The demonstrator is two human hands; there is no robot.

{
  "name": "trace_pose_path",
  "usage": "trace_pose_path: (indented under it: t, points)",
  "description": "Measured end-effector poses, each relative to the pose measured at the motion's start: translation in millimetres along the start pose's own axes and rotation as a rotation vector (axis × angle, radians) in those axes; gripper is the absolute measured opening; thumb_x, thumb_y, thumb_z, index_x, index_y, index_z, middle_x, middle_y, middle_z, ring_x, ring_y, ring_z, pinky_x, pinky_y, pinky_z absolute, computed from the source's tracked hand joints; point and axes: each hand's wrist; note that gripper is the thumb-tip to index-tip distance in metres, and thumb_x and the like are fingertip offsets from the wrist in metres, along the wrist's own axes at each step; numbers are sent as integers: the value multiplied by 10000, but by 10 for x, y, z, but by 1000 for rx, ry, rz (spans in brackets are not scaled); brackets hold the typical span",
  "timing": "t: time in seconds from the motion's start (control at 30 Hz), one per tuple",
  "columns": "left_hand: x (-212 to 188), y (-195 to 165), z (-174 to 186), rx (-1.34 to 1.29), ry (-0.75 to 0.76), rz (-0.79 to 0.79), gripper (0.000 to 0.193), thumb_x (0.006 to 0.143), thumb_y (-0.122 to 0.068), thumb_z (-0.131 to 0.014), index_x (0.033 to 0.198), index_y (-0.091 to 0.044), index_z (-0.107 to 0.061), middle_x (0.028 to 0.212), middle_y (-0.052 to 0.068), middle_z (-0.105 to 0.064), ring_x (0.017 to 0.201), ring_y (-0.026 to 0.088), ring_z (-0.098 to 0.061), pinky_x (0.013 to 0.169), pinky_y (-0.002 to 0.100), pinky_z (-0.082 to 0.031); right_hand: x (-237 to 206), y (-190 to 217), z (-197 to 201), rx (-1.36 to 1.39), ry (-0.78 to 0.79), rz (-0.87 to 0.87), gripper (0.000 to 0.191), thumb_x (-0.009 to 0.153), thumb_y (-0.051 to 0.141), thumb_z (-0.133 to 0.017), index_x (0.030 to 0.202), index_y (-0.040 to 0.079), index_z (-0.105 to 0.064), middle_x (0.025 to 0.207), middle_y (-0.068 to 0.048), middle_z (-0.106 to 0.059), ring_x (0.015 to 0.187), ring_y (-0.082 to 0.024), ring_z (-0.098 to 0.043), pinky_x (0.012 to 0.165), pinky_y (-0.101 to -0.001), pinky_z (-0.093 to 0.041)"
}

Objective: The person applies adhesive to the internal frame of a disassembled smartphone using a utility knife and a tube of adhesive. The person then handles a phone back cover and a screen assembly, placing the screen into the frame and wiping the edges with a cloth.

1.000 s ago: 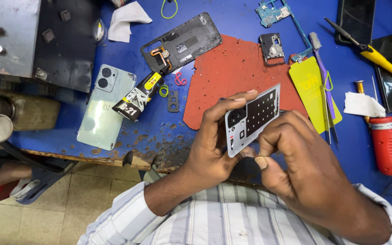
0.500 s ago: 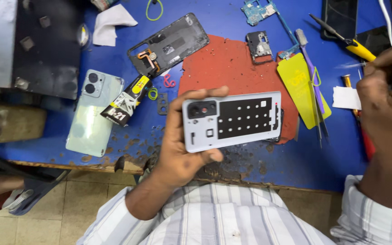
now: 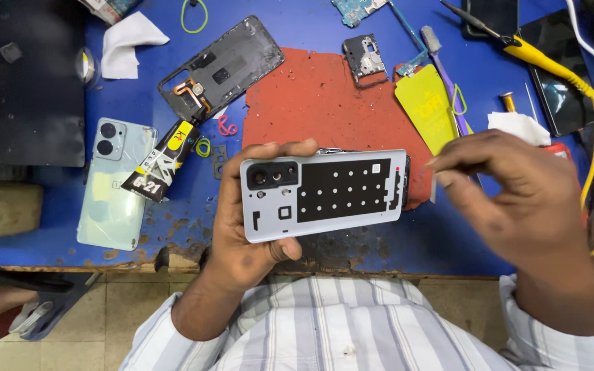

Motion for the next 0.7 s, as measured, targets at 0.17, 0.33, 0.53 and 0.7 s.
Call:
trace_pose_path:
  t: [0.17, 0.33, 0.53, 0.7]
  points:
    - [-11, 16, -2, 43, 32, -4, 851, 914, -255, -900, 1555, -117, -359, 1559, 194, -496, 1440, 264, -531, 1223, 444, -492, 115, 121, -127, -12, 83, 53, 155, 866, -5, -780, 981, -12, -675, 973, -94, -696, 793, -143, -726, 695, -252, -577]
    - [-24, 17, 8, 59, 67, -17, 826, 946, -260, -878, 1566, -125, -348, 1567, 185, -489, 1419, 245, -498, 1247, 434, -484, 150, 169, -157, -60, 86, 79, 191, 855, 23, -784, 1004, -10, -669, 997, -107, -667, 804, -162, -707, 704, -268, -569]
    - [-22, 42, 1, 94, 90, -12, 824, 947, -265, -869, 1568, -121, -348, 1565, 197, -493, 1422, 253, -531, 1211, 427, -509, 142, 165, -141, -72, 192, -32, 181, 837, 70, -766, 963, 5, -654, 915, -87, -639, 728, -168, -679, 652, -298, -564]
    - [-25, 54, 1, 77, 95, -18, 799, 952, -258, -869, 1539, -114, -346, 1565, 192, -492, 1397, 238, -513, 1219, 415, -502, 130, 178, -174, -237, 224, -20, 208, 824, 96, -776, 952, 22, -629, 885, -117, -612, 721, -277, -636, 615, -404, -504]
Point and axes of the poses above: each hand's wrist, its own x-axis towards the middle knuckle, its own z-axis out of the back of the hand, y = z × x
